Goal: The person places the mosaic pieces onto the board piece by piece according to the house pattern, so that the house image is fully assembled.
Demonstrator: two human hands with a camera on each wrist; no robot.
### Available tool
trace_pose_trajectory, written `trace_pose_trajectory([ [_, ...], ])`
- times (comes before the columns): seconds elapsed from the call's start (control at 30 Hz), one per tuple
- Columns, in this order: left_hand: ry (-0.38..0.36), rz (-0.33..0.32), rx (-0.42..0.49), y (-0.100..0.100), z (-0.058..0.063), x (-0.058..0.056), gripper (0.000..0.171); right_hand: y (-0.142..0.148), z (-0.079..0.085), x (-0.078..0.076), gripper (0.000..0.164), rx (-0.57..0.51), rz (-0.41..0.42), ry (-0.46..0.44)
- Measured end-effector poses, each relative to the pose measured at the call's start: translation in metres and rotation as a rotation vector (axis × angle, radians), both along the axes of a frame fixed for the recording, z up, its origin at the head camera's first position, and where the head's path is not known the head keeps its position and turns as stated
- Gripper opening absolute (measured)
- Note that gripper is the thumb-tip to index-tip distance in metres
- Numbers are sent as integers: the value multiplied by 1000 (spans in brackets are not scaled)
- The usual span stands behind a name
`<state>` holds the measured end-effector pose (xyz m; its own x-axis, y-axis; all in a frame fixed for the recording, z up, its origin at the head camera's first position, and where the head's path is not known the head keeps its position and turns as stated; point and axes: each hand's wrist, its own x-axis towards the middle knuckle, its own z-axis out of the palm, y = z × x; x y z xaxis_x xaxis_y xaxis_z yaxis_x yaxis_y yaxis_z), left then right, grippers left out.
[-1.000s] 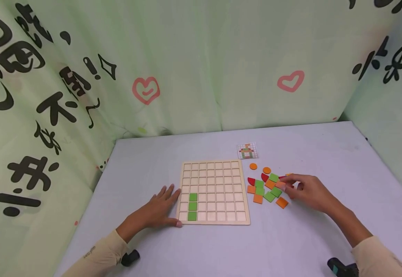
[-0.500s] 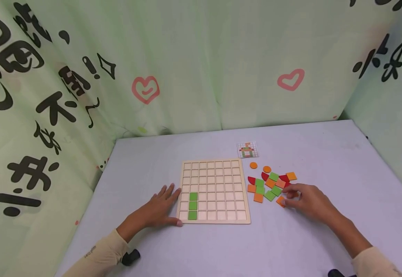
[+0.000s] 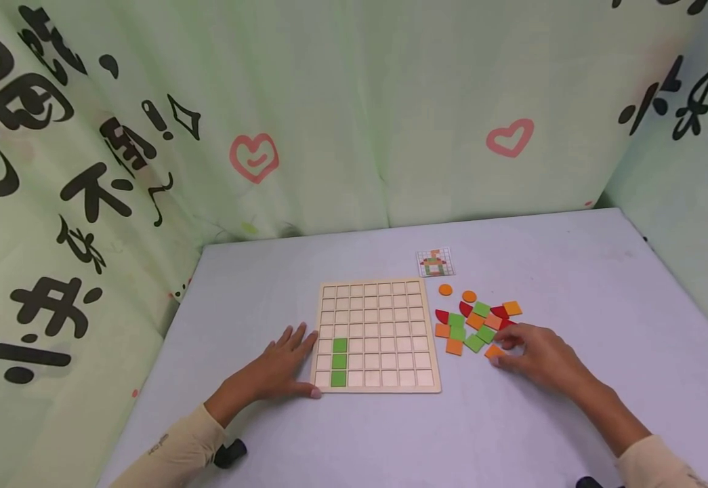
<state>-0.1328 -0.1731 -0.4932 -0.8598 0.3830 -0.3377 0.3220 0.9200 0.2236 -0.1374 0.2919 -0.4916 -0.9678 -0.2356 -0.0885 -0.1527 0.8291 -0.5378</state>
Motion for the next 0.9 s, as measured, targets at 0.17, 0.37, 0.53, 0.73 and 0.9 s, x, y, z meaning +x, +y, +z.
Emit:
trace_pose_trajectory([
  [0.17,-8,2,5,0,0,0,113,-2,-2,1,44,-5,1,-6],
  [0.37,-3,-7,-3,-1,0,0,113,-5,-3,2,44,-21,4,-31],
  [0.53,-5,-3,8,-1,0,0,113,-6,-4,2,40,-17,28,-36],
  [0.73,-6,4,26,-1,1,1,112,-5,-3,2,35,-24,52,-36],
  [0.9,-8,6,34,-1,2,2,112,-6,-3,2,31,-30,50,-58],
])
